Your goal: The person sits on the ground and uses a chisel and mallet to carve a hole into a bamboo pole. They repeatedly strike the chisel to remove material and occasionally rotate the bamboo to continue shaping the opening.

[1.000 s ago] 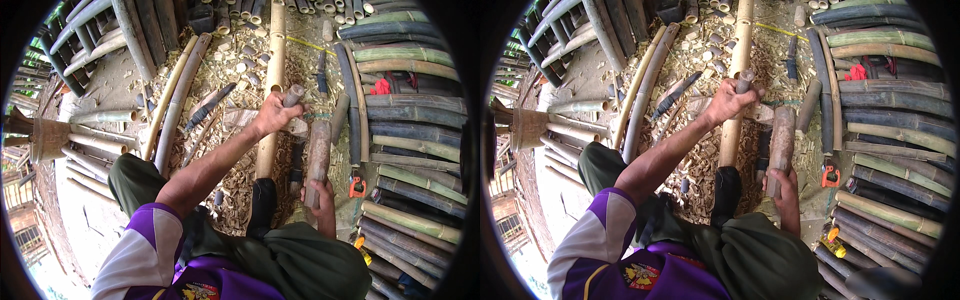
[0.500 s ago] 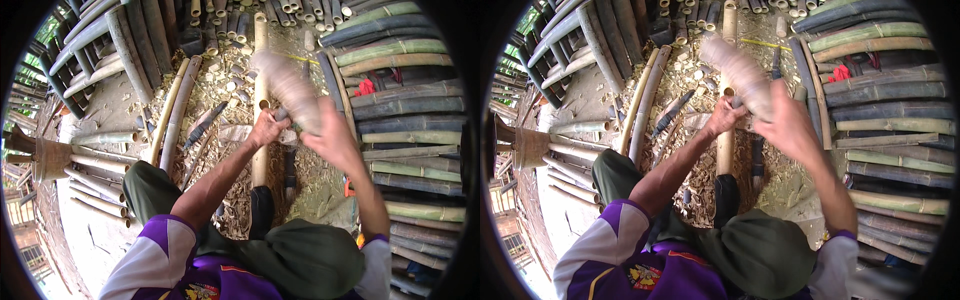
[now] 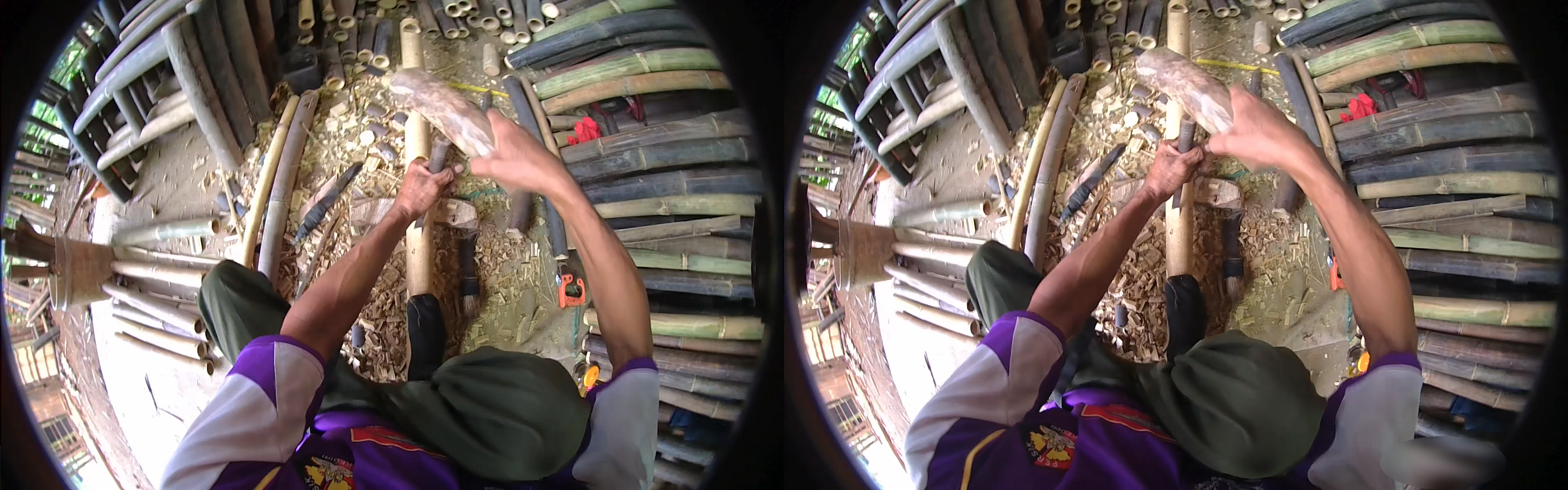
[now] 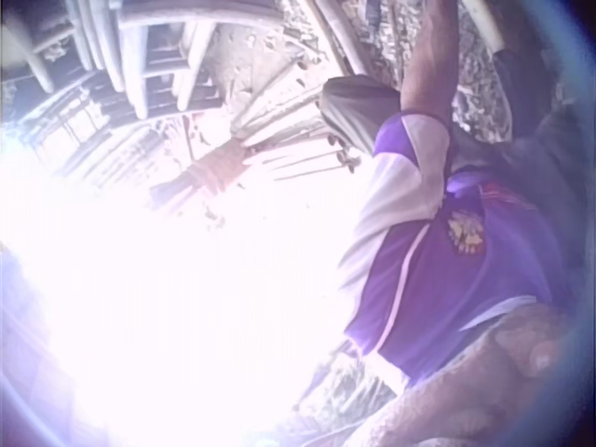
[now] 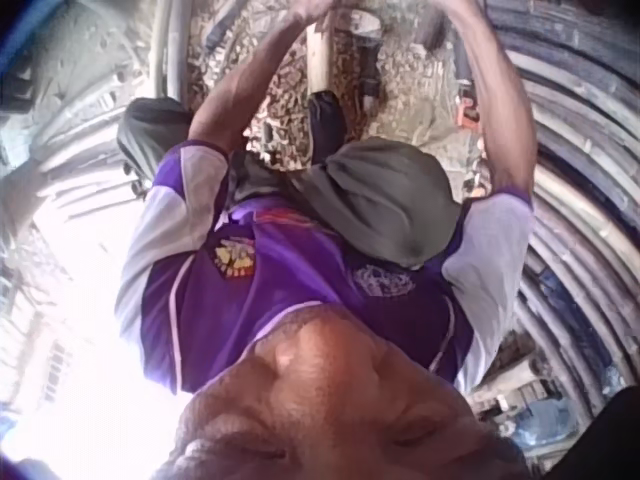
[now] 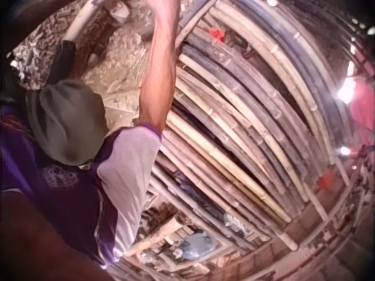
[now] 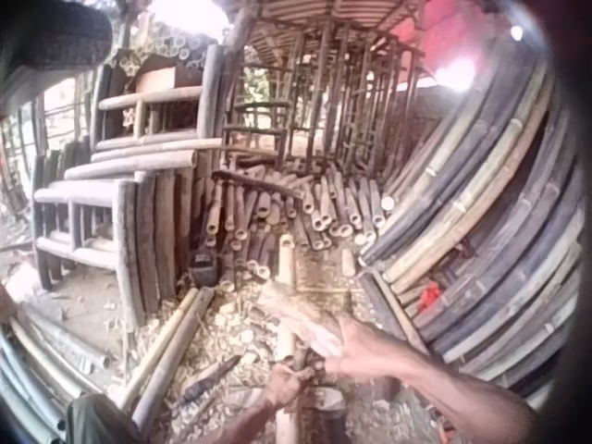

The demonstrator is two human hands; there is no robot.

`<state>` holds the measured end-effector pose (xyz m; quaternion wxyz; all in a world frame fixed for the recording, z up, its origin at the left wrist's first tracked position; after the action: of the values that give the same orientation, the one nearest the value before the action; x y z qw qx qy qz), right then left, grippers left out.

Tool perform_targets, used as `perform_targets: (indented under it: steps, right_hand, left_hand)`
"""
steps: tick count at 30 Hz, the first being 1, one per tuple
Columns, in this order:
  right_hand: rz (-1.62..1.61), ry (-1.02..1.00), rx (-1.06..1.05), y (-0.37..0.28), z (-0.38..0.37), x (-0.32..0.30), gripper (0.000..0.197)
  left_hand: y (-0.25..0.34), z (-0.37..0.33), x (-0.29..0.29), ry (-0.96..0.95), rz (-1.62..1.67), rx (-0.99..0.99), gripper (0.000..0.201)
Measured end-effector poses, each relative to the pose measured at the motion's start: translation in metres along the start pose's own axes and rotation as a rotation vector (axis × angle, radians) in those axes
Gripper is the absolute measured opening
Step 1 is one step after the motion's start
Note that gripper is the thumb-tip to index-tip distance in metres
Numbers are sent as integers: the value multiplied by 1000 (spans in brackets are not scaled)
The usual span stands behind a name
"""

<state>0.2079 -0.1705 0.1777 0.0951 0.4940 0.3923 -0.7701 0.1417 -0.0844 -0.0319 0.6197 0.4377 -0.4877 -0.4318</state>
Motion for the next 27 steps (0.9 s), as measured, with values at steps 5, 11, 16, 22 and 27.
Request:
perform_targets:
  steps: [5,11,16,22,27]
  right_hand:
    - [-69,-47,47,-14,30,-6,62]
    - [-725,154,-51,10,95,-19,52]
    - [-878,195,14,23,128,-12,53]
    - [-852,170,14,36,137,-4,59]
    - [-867,188,1,34,137,-9,52]
  left_hand:
    - [3,8,9,-144,167,-47,30]
    - [31,32,52,-313,-57,42,22]
    - [27,19,32,-165,-60,57,24]
    - [18,20,38,-178,-38,25,27]
    - [12,15,34,-169,-73,97,26]
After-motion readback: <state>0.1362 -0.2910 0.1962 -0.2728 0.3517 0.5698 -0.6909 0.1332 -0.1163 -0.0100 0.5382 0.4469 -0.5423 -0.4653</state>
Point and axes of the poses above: each hand's wrist, its own z-axis away from the middle knuckle, its own x-axis out of the palm, y = z × x, the point moved 9 cm from there along -z, towards the middle knuckle, and after that the axes turned 6 degrees about -y, right-handed, at the moved point
